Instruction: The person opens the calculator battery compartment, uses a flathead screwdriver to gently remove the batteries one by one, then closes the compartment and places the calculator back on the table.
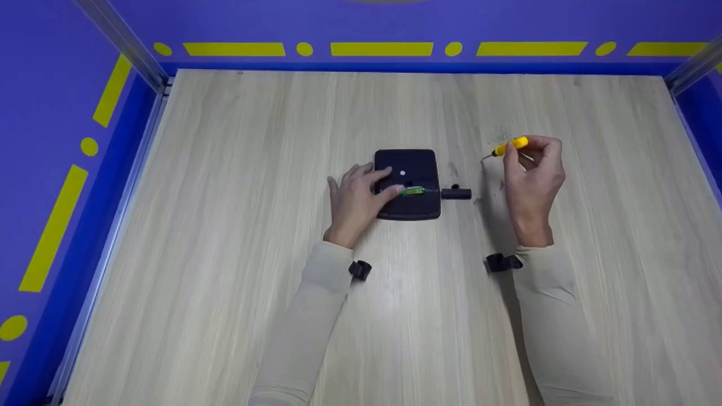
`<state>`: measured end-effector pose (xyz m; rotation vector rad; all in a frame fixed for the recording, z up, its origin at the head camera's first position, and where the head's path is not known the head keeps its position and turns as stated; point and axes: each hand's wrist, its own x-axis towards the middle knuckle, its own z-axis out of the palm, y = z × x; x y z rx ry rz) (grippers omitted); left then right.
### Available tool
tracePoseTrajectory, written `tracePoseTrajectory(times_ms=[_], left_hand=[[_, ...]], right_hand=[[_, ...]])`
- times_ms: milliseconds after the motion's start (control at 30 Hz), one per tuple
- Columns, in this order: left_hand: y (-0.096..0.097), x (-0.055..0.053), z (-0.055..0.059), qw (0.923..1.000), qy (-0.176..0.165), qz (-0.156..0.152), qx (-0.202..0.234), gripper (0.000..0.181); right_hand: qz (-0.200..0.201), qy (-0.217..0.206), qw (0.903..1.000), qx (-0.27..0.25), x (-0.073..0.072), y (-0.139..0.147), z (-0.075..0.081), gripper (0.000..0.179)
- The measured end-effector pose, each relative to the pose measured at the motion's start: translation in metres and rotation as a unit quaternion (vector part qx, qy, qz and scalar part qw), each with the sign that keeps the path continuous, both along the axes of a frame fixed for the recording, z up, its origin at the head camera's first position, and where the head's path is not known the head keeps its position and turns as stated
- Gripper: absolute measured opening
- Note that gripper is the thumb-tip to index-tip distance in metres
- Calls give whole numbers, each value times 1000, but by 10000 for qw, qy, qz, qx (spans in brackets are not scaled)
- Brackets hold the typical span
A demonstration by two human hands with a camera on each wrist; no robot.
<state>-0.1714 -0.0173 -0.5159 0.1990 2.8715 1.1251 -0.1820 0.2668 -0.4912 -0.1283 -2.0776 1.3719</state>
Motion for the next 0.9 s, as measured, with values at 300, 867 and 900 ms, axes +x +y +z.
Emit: tracePoseTrajectory(times_ms=[300, 867, 900], left_hand=[[0, 0, 1, 10000, -45, -5, 32, 55], [0, 0, 1, 10000, -41, 55, -32, 55], [0, 0, 1, 10000, -32, 47, -26, 55]], right_hand=[[-259, -744, 9957, 485, 3, 3, 10, 25], [-259, -2236, 9436, 2427, 15, 10, 29, 19], [-192, -2346, 9389, 2512, 16, 11, 28, 21]])
